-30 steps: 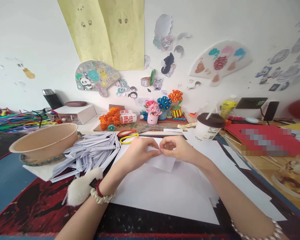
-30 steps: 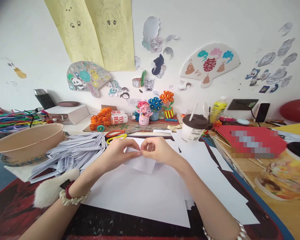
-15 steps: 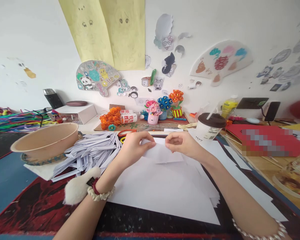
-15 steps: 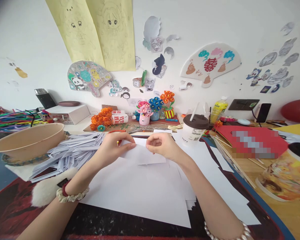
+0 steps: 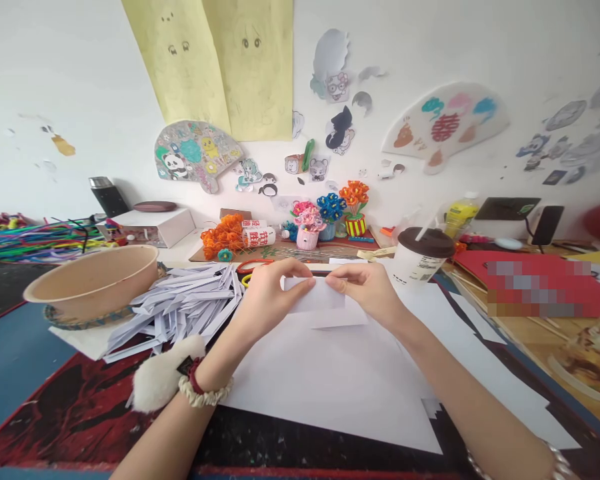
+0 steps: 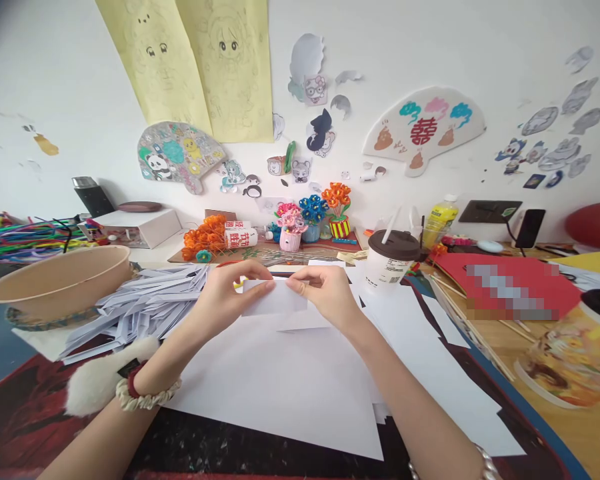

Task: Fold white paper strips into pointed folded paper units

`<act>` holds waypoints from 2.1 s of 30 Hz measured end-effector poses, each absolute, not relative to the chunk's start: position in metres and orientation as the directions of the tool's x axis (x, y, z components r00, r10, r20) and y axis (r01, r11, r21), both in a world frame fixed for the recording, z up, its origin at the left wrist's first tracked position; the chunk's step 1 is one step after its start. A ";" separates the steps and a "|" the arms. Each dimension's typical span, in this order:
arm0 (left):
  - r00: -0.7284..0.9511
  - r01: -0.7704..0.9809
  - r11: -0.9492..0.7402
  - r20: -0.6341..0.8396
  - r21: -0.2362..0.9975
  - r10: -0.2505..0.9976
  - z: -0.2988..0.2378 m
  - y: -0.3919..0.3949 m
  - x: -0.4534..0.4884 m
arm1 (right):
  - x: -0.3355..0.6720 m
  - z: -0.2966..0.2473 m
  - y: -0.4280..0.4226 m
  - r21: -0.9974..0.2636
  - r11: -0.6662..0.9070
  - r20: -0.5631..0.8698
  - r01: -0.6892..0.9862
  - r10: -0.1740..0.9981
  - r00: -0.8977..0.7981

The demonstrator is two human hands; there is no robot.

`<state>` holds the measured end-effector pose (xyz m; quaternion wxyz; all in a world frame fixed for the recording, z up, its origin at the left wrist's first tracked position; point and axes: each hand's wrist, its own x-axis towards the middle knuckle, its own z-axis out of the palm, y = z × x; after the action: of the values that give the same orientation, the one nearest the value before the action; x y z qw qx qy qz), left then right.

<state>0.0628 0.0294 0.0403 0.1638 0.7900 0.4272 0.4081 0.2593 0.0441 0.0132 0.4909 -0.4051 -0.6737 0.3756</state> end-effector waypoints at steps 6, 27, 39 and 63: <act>0.298 0.530 -0.627 0.566 0.571 0.768 0.041 0.028 0.070 | 0.252 0.013 0.039 -0.755 0.596 0.575 0.272 0.802 -0.161; 0.289 0.503 -0.560 0.482 0.659 0.827 0.039 0.022 0.078 | 0.250 0.008 0.040 -0.809 0.526 0.514 0.262 0.849 -0.120; 0.289 0.515 -0.589 0.522 0.623 0.803 0.041 0.025 0.074 | 0.262 0.013 0.043 -0.819 0.523 0.532 0.234 0.846 -0.031; 0.267 0.508 -0.550 0.486 0.663 0.832 0.036 0.028 0.070 | 0.264 0.014 0.042 -0.734 0.581 0.575 0.352 0.807 -0.133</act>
<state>0.0703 0.0277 0.0355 0.1920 0.7724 0.4337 0.4225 0.2645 0.0424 0.0143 0.5212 -0.4023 -0.7204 0.2182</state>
